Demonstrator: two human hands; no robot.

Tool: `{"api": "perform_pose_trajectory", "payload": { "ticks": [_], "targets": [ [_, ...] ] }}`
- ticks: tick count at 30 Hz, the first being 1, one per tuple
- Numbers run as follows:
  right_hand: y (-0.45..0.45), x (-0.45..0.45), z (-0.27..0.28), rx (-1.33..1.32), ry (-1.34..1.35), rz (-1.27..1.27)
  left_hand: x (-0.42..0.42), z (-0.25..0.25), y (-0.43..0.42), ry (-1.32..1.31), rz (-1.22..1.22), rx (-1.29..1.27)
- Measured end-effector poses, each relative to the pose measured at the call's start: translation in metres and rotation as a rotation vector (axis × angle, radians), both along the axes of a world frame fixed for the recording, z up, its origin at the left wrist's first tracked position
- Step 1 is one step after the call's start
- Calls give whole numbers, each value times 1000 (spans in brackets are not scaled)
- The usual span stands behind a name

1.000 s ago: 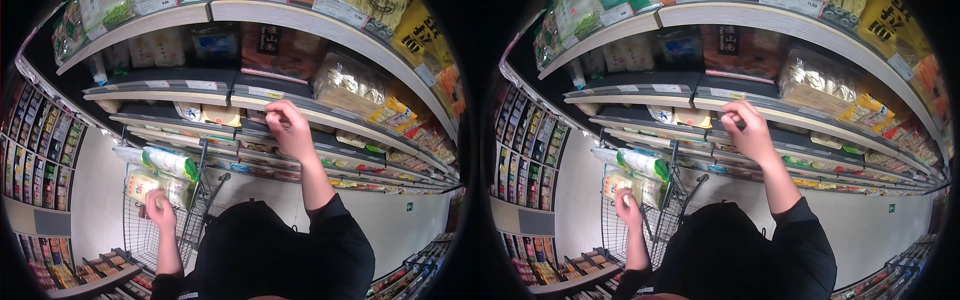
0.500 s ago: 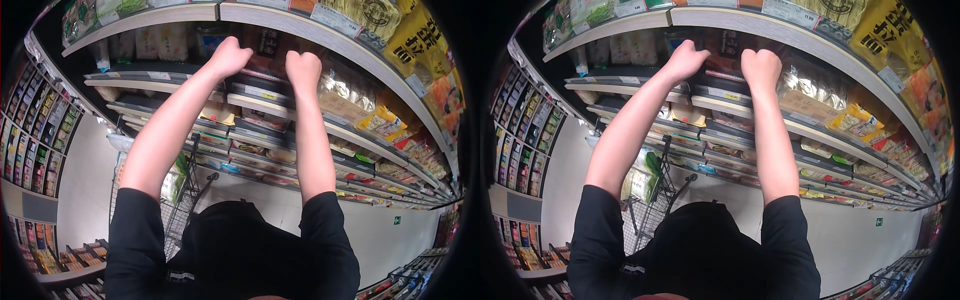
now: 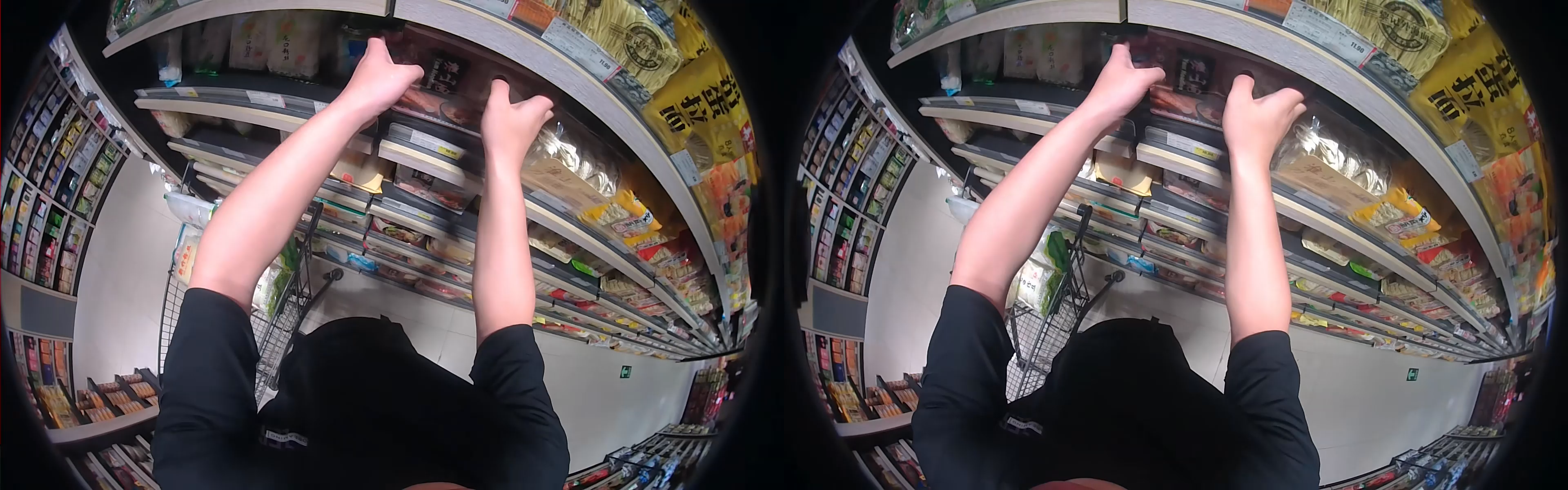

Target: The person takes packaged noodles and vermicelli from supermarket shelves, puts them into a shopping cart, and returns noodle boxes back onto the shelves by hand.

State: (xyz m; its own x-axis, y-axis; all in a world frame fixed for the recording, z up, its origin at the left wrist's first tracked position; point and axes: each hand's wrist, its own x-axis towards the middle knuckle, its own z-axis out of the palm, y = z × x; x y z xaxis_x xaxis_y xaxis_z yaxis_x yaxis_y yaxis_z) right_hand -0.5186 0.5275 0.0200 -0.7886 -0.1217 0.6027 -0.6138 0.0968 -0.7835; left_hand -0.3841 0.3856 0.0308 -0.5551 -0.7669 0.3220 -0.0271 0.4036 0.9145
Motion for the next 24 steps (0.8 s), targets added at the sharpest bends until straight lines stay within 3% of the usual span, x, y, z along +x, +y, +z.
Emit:
{"api": "perform_pose_trajectory", "payload": {
  "ticks": [4, 5, 7, 8, 11, 15, 21, 24],
  "targets": [
    [20, 6, -5, -61, 165, 19, 6, -9, -15, -22, -62, -139],
    [29, 11, 0, -119, 100, 146, 11, -1, -14, -90, -83, -124],
    [38, 18, -4, -96, 200, 92, 13, 0, -28, -85, -275, -217],
    [43, 20, -6, -67, 206, 103, 22, 11, -19, -102, -324, -97],
    [55, 24, -12, -3, 243, 126, 32, 9, -19, -124, -237, -130],
    [60, 31, -21, -102, 218, 251, 51, 16, -3, -147, -335, -225],
    [74, 39, -25, -205, 232, 404, 68, -2, 6, 141, -402, -415],
    [85, 43, -21, -214, 396, 416, 98, 11, 21, 224, -480, -449]
  ]
}}
